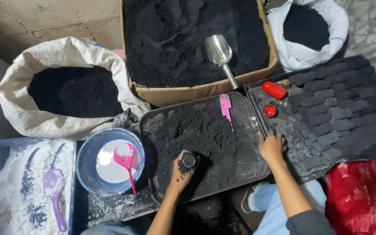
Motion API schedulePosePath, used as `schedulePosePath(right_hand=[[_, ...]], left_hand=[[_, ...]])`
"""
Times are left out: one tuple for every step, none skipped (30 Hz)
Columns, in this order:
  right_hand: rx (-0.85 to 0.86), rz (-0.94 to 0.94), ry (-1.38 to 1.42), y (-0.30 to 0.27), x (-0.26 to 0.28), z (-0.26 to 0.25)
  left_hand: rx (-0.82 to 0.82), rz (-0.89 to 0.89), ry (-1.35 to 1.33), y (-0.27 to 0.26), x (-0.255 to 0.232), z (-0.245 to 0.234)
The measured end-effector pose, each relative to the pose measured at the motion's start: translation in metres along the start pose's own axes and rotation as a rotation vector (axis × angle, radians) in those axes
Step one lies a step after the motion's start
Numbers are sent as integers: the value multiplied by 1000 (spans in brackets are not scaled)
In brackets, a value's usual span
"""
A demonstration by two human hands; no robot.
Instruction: The person mixes a black powdery substance on a tray with their hands. They then use a cylindrical mold and a hammer to compress the powder into a solid shape.
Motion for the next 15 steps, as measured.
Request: schedulePosePath(right_hand=[[-1,-6,1,5,-4,11],[-28,23,-41,10,-10,19],[-53,54,-81,14,-15,29],[-52,50,-77,15,-12,29],[-85,47,-83,14,-11,25],[-119,44,-89,14,-9,21],[-121,37,-87,16,-10,21],[-106,34,-70,18,-11,22],[-88,34,-57,17,-16,23],[-86,30,-61,18,-13,18],[-47,54,-16,17,-11,17],[-7,78,28,16,-10,16],[-7,73,31,11,0,7],[14,102,42,5,6,0],[38,132,48,-2,10,-7]], left_hand=[[-5,2,0,0,2,1],[-7,-2,8,0,4,2],[-7,-8,20,-1,6,2],[-11,-7,23,1,4,1],[-7,-15,35,0,3,1],[-2,-23,46,-1,2,2],[-9,-21,45,1,4,1],[-7,-15,22,2,7,1],[-2,-15,-2,0,10,3],[-6,-18,-5,0,11,4],[-11,15,-14,0,9,3],[-17,47,-23,0,7,2],[-22,49,-21,3,14,3],[-25,64,-11,6,19,4],[-27,72,-3,6,26,6]])
Point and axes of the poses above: each hand's wrist, its own y-axis towards the middle knuckle, its own z-axis out of the palm, x = y × z, the point moved 8 cm from there along y, towards the middle knuckle, and after that the axes turned 1 degree about z, right-handed, at the moved point
